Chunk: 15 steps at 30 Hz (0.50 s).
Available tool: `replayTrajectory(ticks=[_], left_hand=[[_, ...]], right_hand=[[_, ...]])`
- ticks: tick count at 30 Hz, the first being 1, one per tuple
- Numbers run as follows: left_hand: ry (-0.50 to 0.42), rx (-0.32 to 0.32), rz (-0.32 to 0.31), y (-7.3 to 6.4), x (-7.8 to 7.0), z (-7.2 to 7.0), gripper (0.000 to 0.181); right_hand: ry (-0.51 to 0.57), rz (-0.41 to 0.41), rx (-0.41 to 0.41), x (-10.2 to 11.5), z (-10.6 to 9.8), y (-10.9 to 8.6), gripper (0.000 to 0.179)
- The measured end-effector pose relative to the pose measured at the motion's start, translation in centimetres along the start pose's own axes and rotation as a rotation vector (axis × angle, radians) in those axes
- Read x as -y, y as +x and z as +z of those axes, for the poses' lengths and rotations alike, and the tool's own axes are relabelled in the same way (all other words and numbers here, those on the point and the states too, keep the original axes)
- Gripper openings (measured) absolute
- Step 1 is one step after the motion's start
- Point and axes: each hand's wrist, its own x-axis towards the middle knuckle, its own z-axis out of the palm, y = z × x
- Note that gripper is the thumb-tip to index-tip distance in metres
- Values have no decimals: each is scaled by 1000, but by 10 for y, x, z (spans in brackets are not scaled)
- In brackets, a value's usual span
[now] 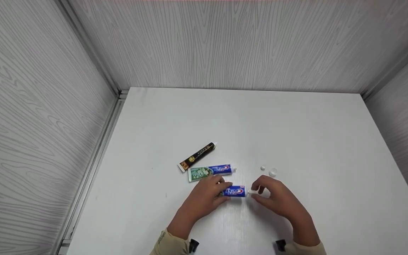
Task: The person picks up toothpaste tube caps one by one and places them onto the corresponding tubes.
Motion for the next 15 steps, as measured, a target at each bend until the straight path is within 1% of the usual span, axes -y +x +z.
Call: replayTrajectory(ticks=[5, 7, 10, 13, 15], left_hand=[[10, -2, -2, -1, 1, 0, 41], [12, -3, -6, -1, 1, 0, 41], [11, -1, -11, -2, 1, 1, 41], [7, 3, -12, -2, 1, 1, 41], [4, 7, -10, -2, 1, 1, 41]], right_hand=[[-15, 24, 35, -1, -1, 1, 8], [-26, 40, 54, 0, -1, 1, 10], [-34, 62, 72, 0, -1, 1, 19], [-27, 65, 65, 0, -1, 0, 20], [-18, 46, 44, 0, -1, 0, 17]])
